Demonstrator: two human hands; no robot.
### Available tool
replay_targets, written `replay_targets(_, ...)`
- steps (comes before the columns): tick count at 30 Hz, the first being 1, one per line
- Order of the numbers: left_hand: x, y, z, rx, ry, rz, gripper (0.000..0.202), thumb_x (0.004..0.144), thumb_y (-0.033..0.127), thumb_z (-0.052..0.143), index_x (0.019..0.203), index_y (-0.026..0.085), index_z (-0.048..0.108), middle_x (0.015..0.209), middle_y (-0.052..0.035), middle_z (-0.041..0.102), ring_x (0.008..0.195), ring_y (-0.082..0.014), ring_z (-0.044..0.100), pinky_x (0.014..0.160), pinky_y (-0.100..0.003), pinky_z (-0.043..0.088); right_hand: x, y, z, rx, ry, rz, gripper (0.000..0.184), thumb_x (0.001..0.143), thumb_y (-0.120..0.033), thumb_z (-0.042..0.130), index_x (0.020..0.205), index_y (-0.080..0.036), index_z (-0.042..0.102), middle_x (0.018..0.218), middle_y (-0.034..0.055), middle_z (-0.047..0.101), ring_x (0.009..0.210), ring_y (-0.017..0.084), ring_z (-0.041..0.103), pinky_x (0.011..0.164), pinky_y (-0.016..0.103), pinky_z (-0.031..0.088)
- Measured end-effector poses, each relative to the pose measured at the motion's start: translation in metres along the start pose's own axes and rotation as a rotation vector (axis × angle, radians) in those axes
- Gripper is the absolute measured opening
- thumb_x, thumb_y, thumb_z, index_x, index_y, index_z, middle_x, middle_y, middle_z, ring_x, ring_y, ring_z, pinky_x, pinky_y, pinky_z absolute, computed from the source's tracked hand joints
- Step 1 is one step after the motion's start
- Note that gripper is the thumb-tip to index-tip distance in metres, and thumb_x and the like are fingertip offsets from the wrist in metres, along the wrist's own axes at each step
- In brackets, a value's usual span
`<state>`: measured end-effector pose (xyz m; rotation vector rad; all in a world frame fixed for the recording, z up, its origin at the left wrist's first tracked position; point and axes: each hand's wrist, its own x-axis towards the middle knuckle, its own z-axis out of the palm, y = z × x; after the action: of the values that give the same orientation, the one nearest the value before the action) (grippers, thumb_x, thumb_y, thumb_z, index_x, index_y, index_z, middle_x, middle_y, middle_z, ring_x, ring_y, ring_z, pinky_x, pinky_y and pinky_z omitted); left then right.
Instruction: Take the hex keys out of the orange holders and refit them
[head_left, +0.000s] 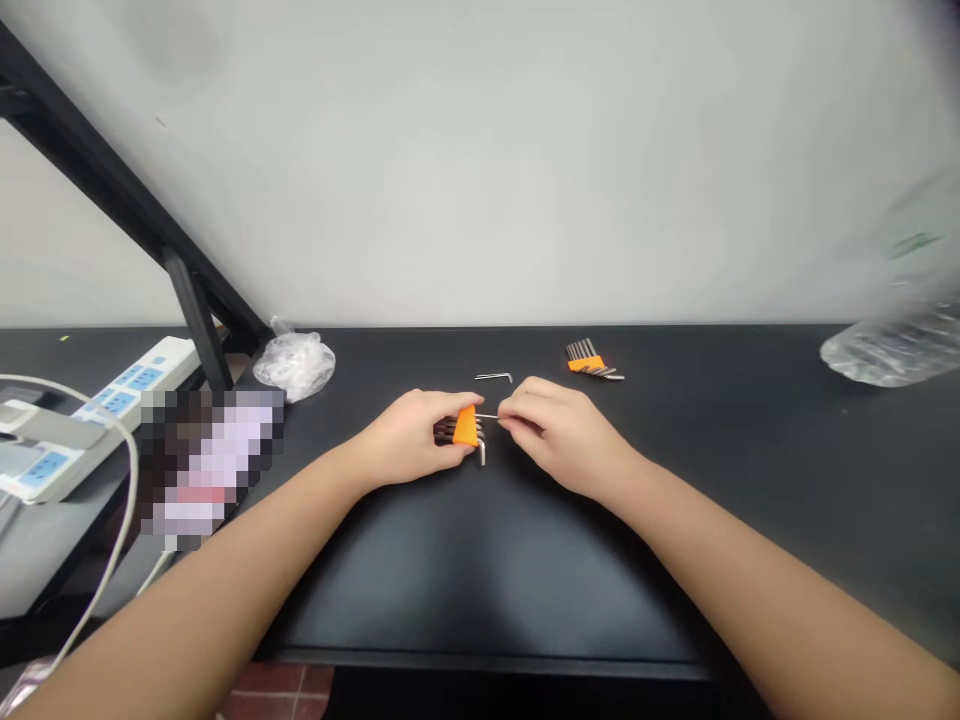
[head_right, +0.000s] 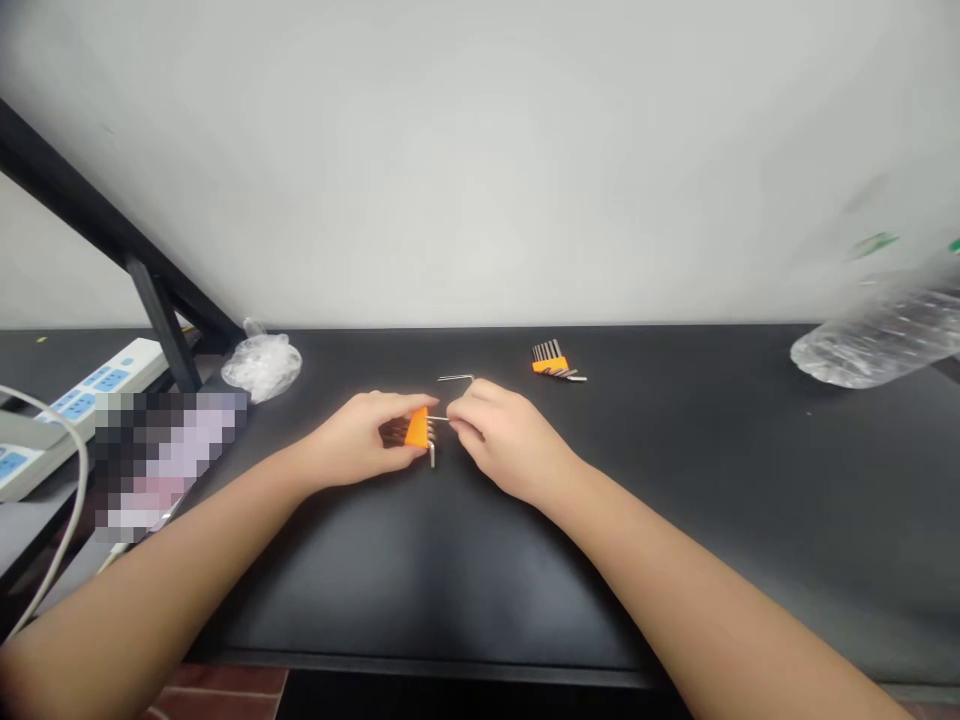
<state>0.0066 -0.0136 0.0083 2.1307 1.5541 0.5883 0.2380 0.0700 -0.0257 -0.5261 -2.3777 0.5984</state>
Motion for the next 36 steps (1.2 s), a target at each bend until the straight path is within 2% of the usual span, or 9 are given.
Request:
replay_targets(14,0.0,0.002,-0.001,0.069,-0.006,0.008,0.056,0.082,0.022,0.068,0.138,0.024,0.062,0.111,-0.0021,0.073,0.09,-0.0165,0.068,0.085,-0.028,0.054,-0.001,-0.002,0.001,-0.041,-0.012,0.002,0.024,0.101,-0.016,0.048,0.098,-0.022,0.071,0.098,0.0073,0.063,0.082,0.018,0.063,0.077,0.033,0.052)
replay_targets(18,0.0,0.009,-0.004,0.106,-0.025,0.069,0.046,0.083,0.02,0.066,0.129,0.025,0.065,0.103,-0.0014,0.072,0.092,-0.018,0.067,0.084,-0.029,0.051,0.0,-0.01,0.006,0.138,-0.012,-0.025,0.023,0.097,-0.013,0.049,0.107,-0.023,0.068,0.102,0.0072,0.064,0.085,0.018,0.063,0.078,0.033,0.054)
replay_targets(21,0.0,0.014,-0.005,0.141,-0.041,0.104,0.028,0.083,0.02,0.065,0.111,0.024,0.069,0.091,-0.0009,0.07,0.086,-0.0181,0.065,0.082,-0.029,0.05,0.002,-0.012,0.01,0.338,-0.021,0.027,0.022,0.093,-0.011,0.052,0.107,-0.023,0.064,0.102,0.006,0.063,0.082,0.017,0.062,0.074,0.032,0.055)
replay_targets(23,0.0,0.015,-0.004,0.155,-0.031,0.094,0.028,0.083,0.021,0.066,0.111,0.023,0.069,0.089,-0.0009,0.069,0.084,-0.0179,0.064,0.082,-0.03,0.05,0.004,-0.008,0.012,0.393,-0.015,0.069,0.017,0.094,-0.013,0.052,0.105,-0.022,0.063,0.101,0.0054,0.063,0.083,0.017,0.063,0.075,0.031,0.055)
replay_targets(25,-0.001,0.013,-0.004,0.148,-0.01,0.067,0.039,0.083,0.023,0.067,0.122,0.024,0.067,0.095,-0.0018,0.07,0.087,-0.0184,0.064,0.082,-0.03,0.051,0.006,0.001,0.013,0.31,0.019,0.107,0.017,0.097,-0.017,0.052,0.108,-0.022,0.064,0.104,0.0062,0.063,0.089,0.018,0.063,0.08,0.033,0.055)
replay_targets(27,-0.002,0.01,-0.003,0.126,0.013,0.037,0.052,0.083,0.024,0.069,0.135,0.024,0.063,0.106,-0.0034,0.071,0.093,-0.0192,0.066,0.083,-0.03,0.052,0.009,0.013,0.014,0.118,0.049,0.143,0.026,0.099,-0.023,0.052,0.122,-0.022,0.065,0.11,0.0085,0.062,0.096,0.021,0.063,0.086,0.037,0.054)
replay_targets(30,-0.003,0.007,-0.002,0.091,0.035,0.022,0.06,0.084,0.025,0.069,0.143,0.028,0.059,0.114,-0.0035,0.071,0.095,-0.0186,0.066,0.085,-0.029,0.054,0.011,0.03,0.015,-0.172,0.002,0.177,0.043,0.101,-0.033,0.053,0.141,-0.021,0.06,0.112,0.0121,0.058,0.104,0.027,0.06,0.092,0.043,0.052)
replay_targets(33,-0.004,0.005,-0.003,0.096,0.035,0.052,0.06,0.085,0.023,0.068,0.144,0.032,0.059,0.102,-0.0011,0.07,0.084,-0.0151,0.064,0.08,-0.027,0.053,0.011,0.038,0.015,-0.324,-0.046,0.17,0.04,0.102,-0.036,0.052,0.135,-0.02,0.066,0.107,0.0126,0.056,0.1,0.027,0.059,0.09,0.043,0.051)
replay_targets(36,-0.005,0.005,-0.003,0.106,0.044,0.074,0.053,0.086,0.023,0.067,0.138,0.032,0.064,0.097,-0.001,0.068,0.077,-0.0132,0.062,0.078,-0.027,0.053,0.01,0.035,0.013,-0.377,-0.052,0.156,0.029,0.101,-0.03,0.052,0.12,-0.02,0.072,0.106,0.0121,0.056,0.095,0.025,0.059,0.086,0.039,0.051)
